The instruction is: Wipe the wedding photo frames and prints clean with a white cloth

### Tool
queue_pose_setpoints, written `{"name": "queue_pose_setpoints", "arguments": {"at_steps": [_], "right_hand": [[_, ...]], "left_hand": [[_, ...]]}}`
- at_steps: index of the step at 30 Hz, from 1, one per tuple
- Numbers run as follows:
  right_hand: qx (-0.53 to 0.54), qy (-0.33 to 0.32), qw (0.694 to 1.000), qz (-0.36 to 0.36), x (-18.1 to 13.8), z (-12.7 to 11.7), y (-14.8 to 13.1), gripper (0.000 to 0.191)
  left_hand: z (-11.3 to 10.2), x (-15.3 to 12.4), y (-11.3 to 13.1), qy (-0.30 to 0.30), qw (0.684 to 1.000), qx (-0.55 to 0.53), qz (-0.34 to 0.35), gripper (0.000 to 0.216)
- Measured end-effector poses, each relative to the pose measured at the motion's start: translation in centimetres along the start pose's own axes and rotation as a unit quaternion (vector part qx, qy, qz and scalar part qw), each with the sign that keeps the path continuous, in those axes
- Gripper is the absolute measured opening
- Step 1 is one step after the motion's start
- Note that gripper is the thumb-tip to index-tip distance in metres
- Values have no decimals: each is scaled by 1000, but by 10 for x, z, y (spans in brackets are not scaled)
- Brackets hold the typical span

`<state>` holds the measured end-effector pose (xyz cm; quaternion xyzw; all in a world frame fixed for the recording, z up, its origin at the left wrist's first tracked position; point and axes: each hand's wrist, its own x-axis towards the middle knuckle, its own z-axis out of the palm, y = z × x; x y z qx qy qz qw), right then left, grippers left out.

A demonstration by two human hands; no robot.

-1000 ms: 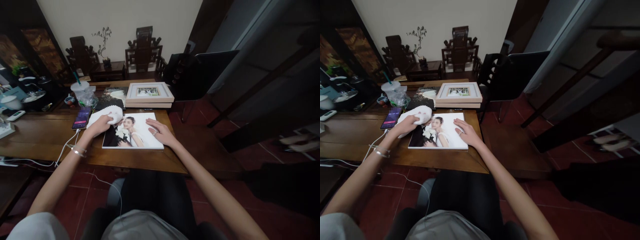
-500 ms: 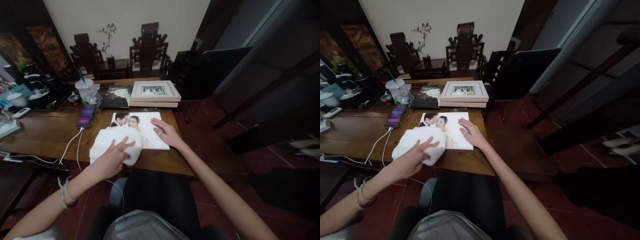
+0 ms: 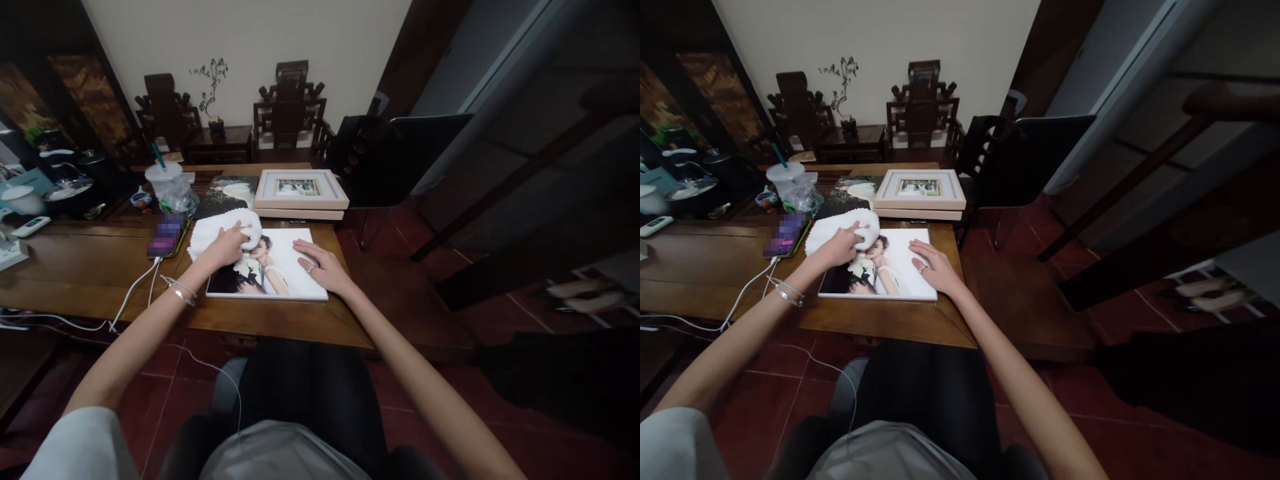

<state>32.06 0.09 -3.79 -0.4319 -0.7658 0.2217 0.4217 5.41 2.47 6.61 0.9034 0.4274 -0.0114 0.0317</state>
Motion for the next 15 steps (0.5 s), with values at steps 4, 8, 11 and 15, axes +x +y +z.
{"name": "queue_pose_setpoints", "arguments": {"at_steps": [4, 8, 11, 15], "right_hand": [[-2, 1, 1000, -2, 0, 0, -1, 34], [-15, -2, 1000, -5, -1, 0, -2, 35], [-25, -6, 1000, -9, -1, 0, -3, 36], [-27, -2, 1000, -11, -2, 1, -1, 36]], "left_hand": [[6, -33, 30, -32, 999, 6, -36, 47], [9, -77, 66, -87, 996, 1, -20, 50], [7, -102, 85, -111, 993, -19, 34, 45], [1, -96, 93, -129, 990, -28, 47, 44]]}}
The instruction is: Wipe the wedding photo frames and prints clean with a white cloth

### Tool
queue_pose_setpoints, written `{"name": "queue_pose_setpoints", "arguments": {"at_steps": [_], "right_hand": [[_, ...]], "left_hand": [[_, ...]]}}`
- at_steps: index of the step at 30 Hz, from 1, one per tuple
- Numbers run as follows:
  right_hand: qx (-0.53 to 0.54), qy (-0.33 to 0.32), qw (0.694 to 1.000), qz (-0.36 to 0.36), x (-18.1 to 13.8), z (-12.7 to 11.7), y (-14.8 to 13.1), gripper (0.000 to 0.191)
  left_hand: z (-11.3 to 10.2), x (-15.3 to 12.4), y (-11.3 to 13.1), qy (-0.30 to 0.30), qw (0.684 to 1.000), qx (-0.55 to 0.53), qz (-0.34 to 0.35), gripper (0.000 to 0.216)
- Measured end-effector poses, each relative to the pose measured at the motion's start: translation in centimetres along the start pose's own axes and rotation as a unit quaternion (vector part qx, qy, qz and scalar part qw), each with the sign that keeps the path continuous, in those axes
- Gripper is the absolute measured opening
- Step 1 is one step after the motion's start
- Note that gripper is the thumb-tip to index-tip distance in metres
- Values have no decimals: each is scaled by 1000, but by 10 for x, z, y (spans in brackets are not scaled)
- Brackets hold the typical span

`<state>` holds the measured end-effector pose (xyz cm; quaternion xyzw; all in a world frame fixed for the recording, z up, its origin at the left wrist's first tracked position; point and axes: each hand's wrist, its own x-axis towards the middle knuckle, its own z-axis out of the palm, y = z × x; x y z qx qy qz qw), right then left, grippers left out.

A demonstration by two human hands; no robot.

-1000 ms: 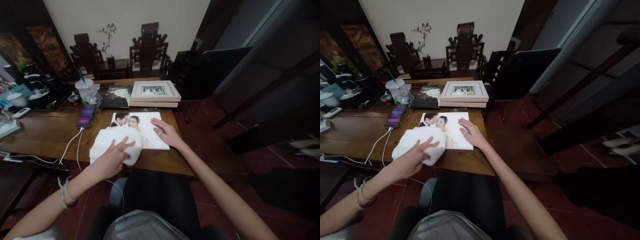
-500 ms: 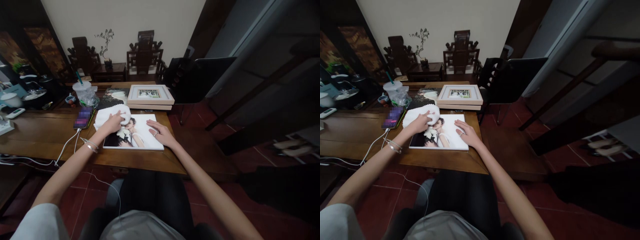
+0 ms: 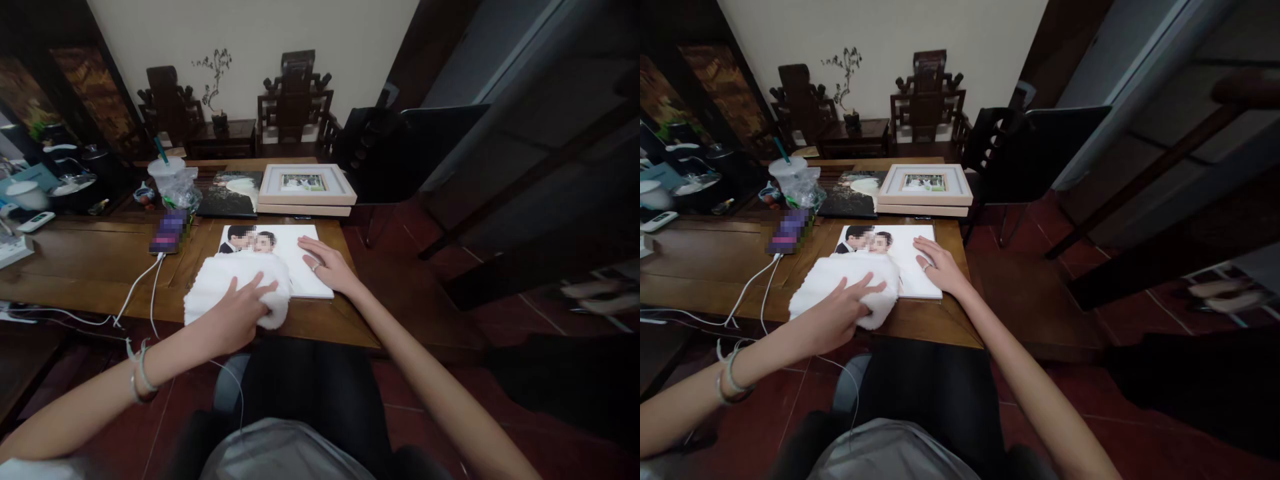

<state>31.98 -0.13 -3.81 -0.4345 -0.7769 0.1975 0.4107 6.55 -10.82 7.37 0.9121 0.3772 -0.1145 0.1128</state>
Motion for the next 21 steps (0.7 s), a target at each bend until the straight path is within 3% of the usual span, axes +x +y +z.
{"name": "queue_pose_setpoints", "arguments": {"at_steps": [5, 12, 16, 21], "right_hand": [[9, 1, 1000, 2, 1, 0, 2, 35], [12, -3, 1000, 5, 2, -1, 1, 36], [11, -2, 1000, 6, 2, -1, 2, 36], [7, 0, 1000, 2, 2, 0, 2, 36]], "left_hand": [[-21, 55, -22, 10, 999, -10, -44, 51], [-30, 131, -53, 94, 994, 17, -58, 57], [-28, 138, -47, 105, 991, 43, -70, 60], [-25, 100, -13, 46, 995, 71, -47, 53]]}}
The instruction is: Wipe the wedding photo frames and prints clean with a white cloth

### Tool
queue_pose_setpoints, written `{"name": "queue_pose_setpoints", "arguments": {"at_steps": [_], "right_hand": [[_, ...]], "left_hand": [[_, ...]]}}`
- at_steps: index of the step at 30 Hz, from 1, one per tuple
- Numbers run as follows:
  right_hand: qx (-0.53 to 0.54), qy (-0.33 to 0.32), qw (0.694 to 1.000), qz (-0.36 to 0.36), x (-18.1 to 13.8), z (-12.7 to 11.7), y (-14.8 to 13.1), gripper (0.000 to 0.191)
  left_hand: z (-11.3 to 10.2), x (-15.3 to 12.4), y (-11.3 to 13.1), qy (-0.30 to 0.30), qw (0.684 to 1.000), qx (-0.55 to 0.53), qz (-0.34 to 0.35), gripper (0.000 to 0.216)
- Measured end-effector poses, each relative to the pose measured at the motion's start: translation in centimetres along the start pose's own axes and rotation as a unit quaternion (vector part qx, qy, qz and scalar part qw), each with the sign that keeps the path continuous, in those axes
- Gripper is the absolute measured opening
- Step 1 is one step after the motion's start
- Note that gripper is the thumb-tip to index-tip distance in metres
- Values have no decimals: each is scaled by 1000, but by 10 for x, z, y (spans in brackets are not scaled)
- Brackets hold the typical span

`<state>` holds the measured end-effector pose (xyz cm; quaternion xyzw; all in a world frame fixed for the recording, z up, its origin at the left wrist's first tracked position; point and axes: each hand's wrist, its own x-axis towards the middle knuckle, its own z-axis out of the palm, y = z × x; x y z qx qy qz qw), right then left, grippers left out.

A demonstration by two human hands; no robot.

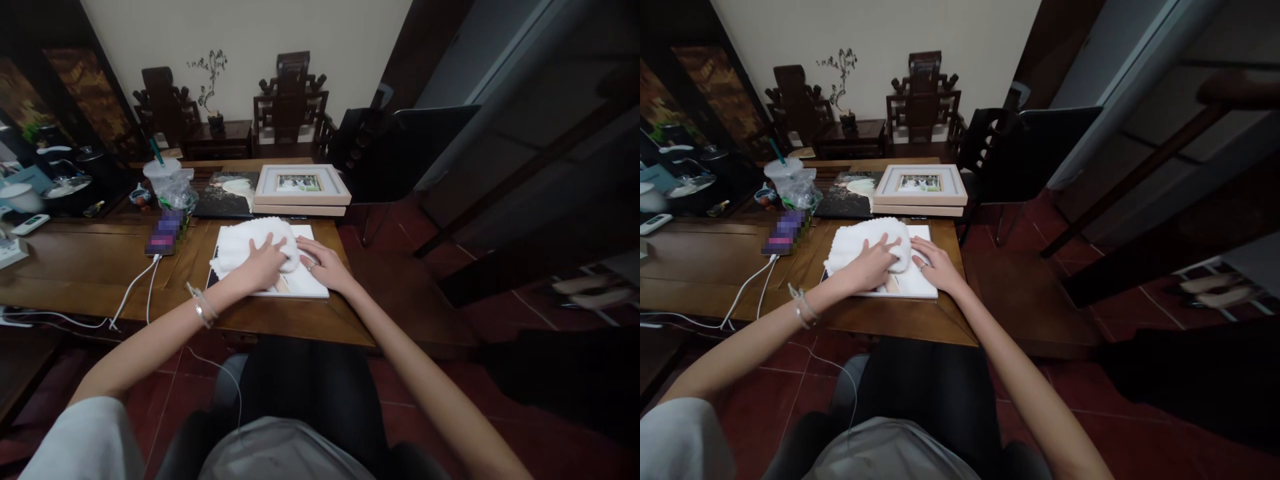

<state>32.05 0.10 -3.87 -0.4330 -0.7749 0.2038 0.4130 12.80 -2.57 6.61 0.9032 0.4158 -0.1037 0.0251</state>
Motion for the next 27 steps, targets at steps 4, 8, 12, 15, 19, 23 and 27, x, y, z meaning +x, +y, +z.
{"name": "queue_pose_setpoints", "arguments": {"at_steps": [4, 8, 12, 15, 19, 23, 27], "right_hand": [[1, 1, 1000, -7, -1, 0, 0, 36], [3, 3, 1000, -12, -1, -1, -1, 35], [-2, -2, 1000, -5, -1, -2, -2, 36], [-7, -7, 1000, 0, 0, -3, -3, 36], [-8, -8, 1000, 6, 0, -4, -2, 36], [-4, -7, 1000, 8, 0, -4, -1, 36], [-2, -8, 1000, 10, 1, -3, -1, 36]], "left_hand": [[2, -53, 32, -31, 998, 19, 46, 46], [5, -76, 44, -32, 995, 29, 92, 41], [-1, -46, 21, -37, 999, -6, 39, 48], [-10, -6, -10, -32, 999, -28, 7, 48], [-16, 40, -49, 11, 998, -65, 9, 42], [-16, 57, -61, 12, 996, -82, -10, 42], [-13, 47, -45, 46, 998, -38, -11, 48]]}}
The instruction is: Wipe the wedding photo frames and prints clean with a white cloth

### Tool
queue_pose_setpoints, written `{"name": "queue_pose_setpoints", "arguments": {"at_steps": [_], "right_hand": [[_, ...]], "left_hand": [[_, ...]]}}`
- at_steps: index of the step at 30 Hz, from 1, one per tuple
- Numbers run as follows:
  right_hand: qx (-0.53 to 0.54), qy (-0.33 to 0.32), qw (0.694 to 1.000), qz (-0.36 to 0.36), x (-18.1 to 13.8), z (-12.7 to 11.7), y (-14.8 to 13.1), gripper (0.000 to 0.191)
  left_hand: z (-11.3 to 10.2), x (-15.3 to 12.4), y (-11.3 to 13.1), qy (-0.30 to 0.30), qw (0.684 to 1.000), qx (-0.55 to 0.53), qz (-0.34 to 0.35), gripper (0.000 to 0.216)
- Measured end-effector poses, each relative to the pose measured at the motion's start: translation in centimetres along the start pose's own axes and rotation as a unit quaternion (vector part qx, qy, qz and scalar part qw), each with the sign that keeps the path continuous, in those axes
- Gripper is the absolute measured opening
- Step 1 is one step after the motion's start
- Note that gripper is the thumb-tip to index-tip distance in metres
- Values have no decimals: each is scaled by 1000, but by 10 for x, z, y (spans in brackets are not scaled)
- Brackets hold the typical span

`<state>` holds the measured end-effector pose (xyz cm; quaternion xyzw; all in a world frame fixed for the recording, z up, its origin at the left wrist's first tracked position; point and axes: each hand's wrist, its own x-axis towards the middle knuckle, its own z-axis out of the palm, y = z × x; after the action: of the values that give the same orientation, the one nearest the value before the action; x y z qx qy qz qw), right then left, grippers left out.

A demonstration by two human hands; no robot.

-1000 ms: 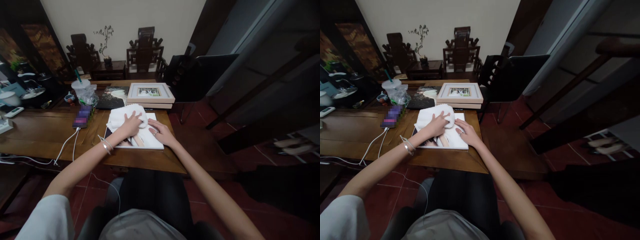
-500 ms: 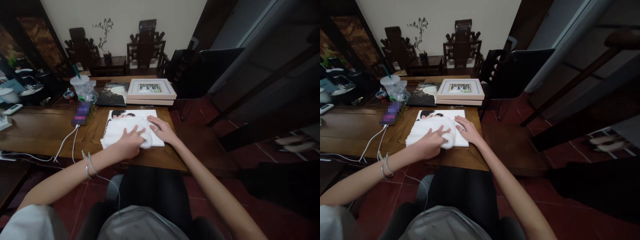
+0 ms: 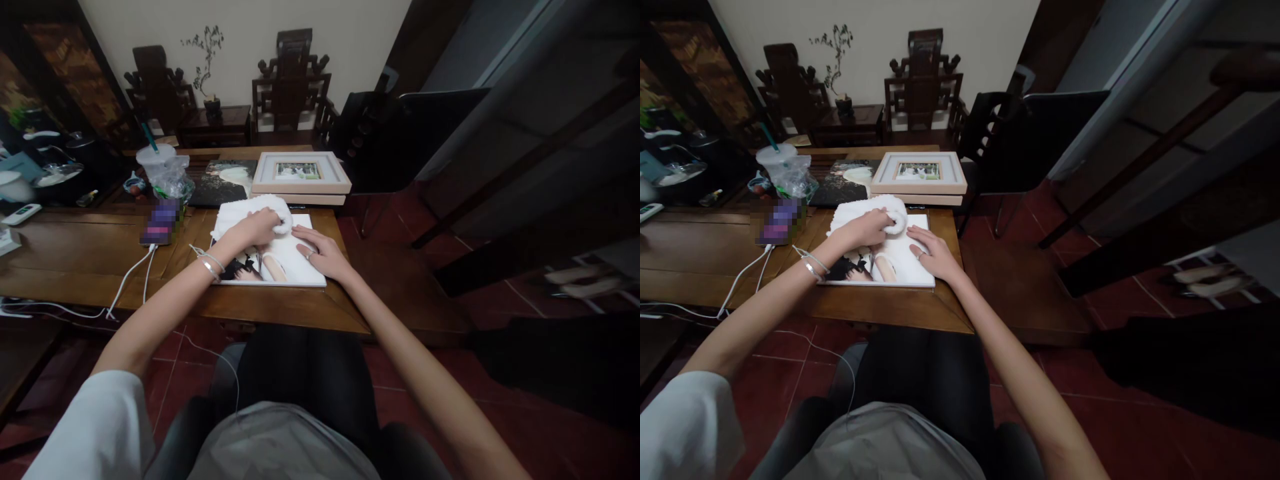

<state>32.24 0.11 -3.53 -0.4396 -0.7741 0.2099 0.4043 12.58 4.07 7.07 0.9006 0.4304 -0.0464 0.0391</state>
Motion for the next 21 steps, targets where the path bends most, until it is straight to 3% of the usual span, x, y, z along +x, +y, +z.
{"name": "queue_pose_setpoints", "arguments": {"at_steps": [3, 8, 13, 16, 21], "right_hand": [[3, -1, 1000, 0, 0, 0, -1, 35], [8, 0, 1000, -7, 0, 0, -1, 35], [13, 7, 1000, -9, -1, 1, -1, 34], [11, 4, 1000, -15, -1, 1, -1, 35], [16, 39, 999, 19, 0, 0, 1, 38]], "left_hand": [[2, -25, 22, -14, 1000, 17, 20, 54], [9, -91, 65, -82, 992, 70, 68, 51], [19, -134, 91, -41, 981, 105, 155, 35], [16, -125, 85, -54, 983, 98, 142, 38], [8, -68, 45, -65, 995, 59, 47, 50]]}}
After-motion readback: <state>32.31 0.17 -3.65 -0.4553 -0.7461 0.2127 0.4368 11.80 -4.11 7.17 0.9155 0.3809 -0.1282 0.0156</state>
